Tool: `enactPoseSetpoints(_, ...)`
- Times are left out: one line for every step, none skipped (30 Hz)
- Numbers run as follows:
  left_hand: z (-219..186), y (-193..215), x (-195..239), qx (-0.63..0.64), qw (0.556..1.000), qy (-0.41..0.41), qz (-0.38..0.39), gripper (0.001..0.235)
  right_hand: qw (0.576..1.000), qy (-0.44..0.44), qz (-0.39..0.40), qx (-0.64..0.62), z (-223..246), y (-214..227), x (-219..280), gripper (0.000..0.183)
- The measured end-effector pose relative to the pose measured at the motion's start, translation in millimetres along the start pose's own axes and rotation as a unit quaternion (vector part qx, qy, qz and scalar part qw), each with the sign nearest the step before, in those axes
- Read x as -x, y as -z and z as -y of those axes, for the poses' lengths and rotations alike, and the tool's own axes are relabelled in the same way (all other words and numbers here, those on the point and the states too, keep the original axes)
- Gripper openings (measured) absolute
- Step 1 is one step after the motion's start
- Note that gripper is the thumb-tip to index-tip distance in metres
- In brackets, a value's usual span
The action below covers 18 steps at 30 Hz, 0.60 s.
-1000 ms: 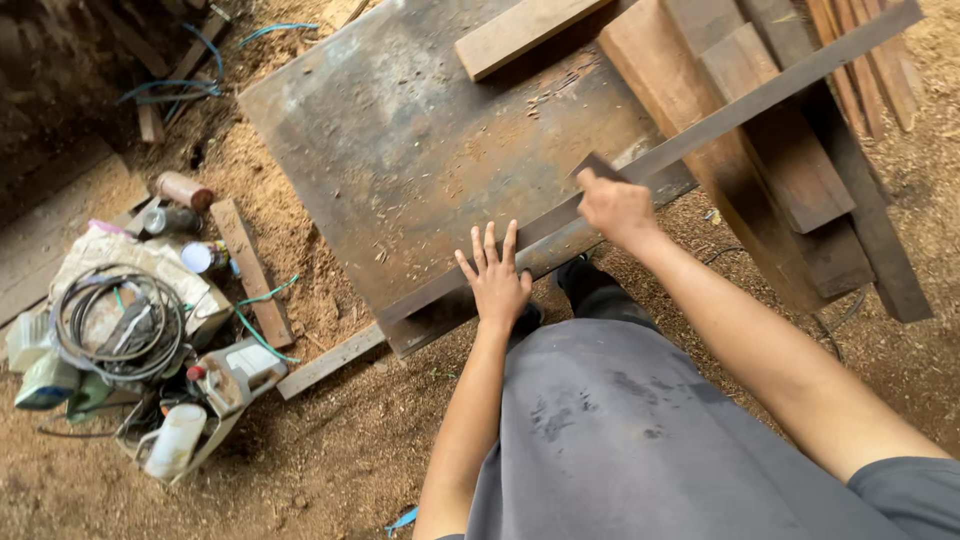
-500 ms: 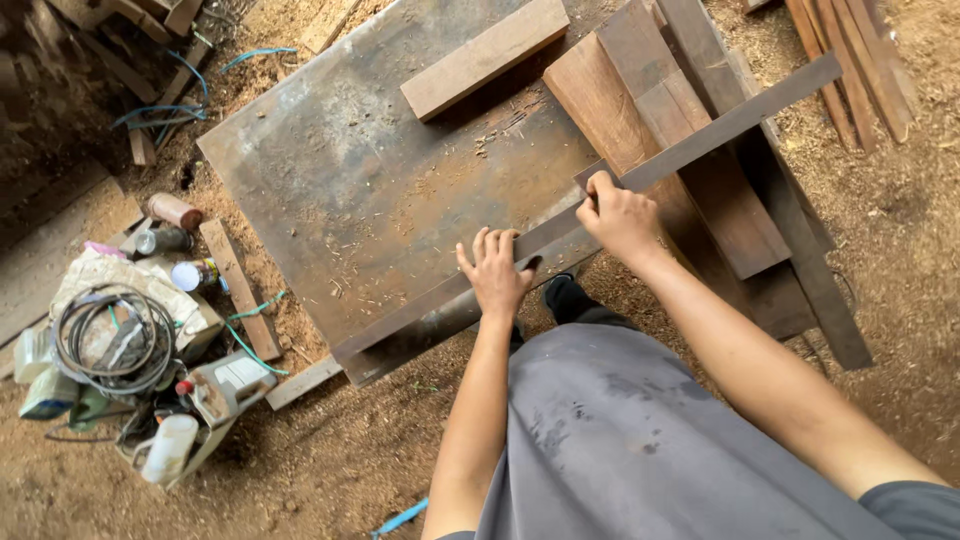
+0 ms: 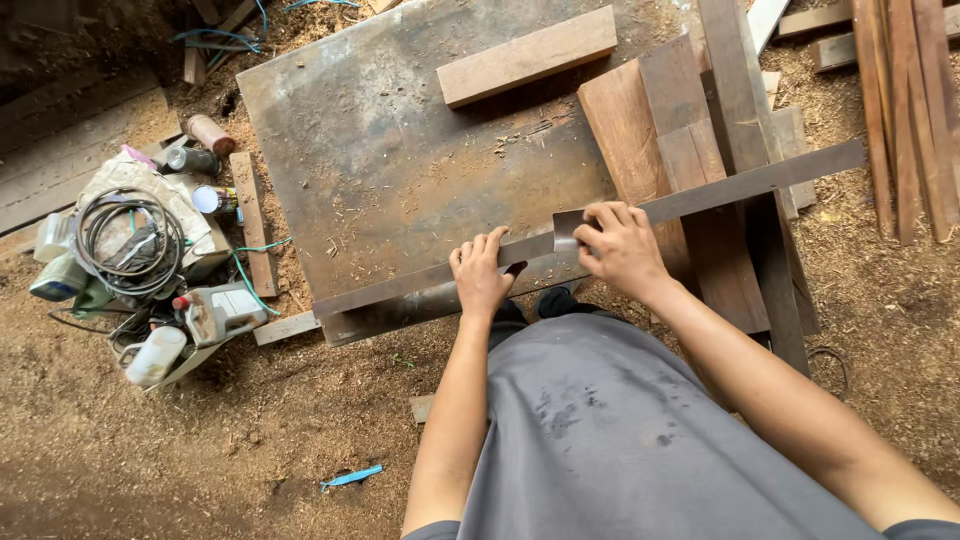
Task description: The person sands a long wooden plank using a sanding block held in the right hand while stabilizing the wood with the left hand. The person repeatedly moves the sanding block back and forth along the length of the plank on a metal workbench.
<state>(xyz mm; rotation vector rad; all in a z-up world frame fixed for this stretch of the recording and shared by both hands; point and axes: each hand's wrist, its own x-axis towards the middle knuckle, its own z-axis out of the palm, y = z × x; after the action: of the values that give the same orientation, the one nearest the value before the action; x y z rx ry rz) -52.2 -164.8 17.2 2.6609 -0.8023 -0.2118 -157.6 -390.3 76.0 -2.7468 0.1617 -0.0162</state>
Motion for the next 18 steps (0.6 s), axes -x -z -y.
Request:
enactPoseSetpoints(-0.3,-0.7,0.4,0.0,1.0,0.001,0.0,0.073,0.999,0.03,-0.016,-0.015,0.4,0.3,-0.2,0.015)
enactPoseSetpoints(-0.2,-1.5,0.5,0.001,1.0,0.002,0.001,0.072,0.997,0.06,-0.031,-0.029,0.4,0.1,-0.5,0.016)
enactPoseSetpoints(0.4,-1.8,-0.2,0.001,1.0,0.003,0.001,0.071,0.997,0.065,-0.023,-0.033,-0.6,-0.2,-2.2,0.015)
enactPoseSetpoints(1.3,-1.4,0.3,0.0,1.0,0.004,0.003,0.071,0.997,0.07,-0.015,-0.037,-2.1,-0.4,-4.4,0.014)
enactPoseSetpoints(1.0,-1.5,0.7,0.0,1.0,0.005,0.004,0.071,0.996,0.075,-0.007,-0.039,-5.1,0.3,-7.2,0.014)
enactPoseSetpoints(0.8,-1.5,0.2,0.001,1.0,0.006,0.006,0.072,0.996,0.073,0.011,-0.044,-8.2,1.7,-9.5,0.016)
enactPoseSetpoints(0.7,-1.5,-0.1,0.004,1.0,0.008,0.006,0.072,0.996,0.073,0.031,-0.049,-11.0,3.3,-11.7,0.019)
enactPoseSetpoints(0.6,-1.6,-0.4,0.007,1.0,0.01,0.005,0.072,0.995,0.072,0.051,-0.055,-12.3,4.4,-14.8,0.022)
enactPoseSetpoints(0.6,-1.9,1.1,0.01,1.0,0.013,0.006,0.071,0.993,0.056,0.068,-0.085,-11.9,5.0,-17.7,0.031)
enactPoseSetpoints(-0.2,-3.2,2.0,0.012,1.0,0.012,0.001,0.069,0.989,0.041,0.085,-0.115,-11.3,6.0,-20.8,0.041)
enactPoseSetpoints(-0.5,-4.3,1.2,0.014,1.0,0.011,-0.007,0.066,0.984,0.026,0.101,-0.145,-9.4,6.6,-25.8,0.051)
enactPoseSetpoints(0.6,-4.5,0.8,0.015,1.0,0.009,-0.014,0.064,0.982,0.026,0.116,-0.147,-2.2,3.2,-33.5,0.059)
enactPoseSetpoints(1.0,-5.5,1.1,0.015,1.0,0.009,-0.014,0.062,0.98,0.025,0.131,-0.148,7.0,-2.3,-41.7,0.068)
enactPoseSetpoints(1.6,-6.1,1.6,0.015,1.0,0.009,-0.014,0.061,0.978,0.024,0.147,-0.149,11.6,-5.0,-46.9,0.077)
enactPoseSetpoints(2.7,-6.0,1.2,0.013,1.0,0.009,-0.015,0.06,0.977,0.031,0.157,-0.14,12.0,-5.7,-49.9,0.079)
enactPoseSetpoints(3.1,-6.2,0.3,0.019,1.0,0.014,-0.011,0.06,0.976,0.039,0.167,-0.132,12.4,-7.3,-52.8,0.081)
enactPoseSetpoints(2.7,-6.7,-0.2,0.026,0.999,0.018,-0.005,0.059,0.975,0.045,0.178,-0.123,11.5,-8.6,-53.9,0.083)
enactPoseSetpoints(2.5,-6.8,-0.3,0.032,0.999,0.022,0.0,0.059,0.977,0.029,0.188,-0.099,6.4,-7.2,-52.8,0.086)
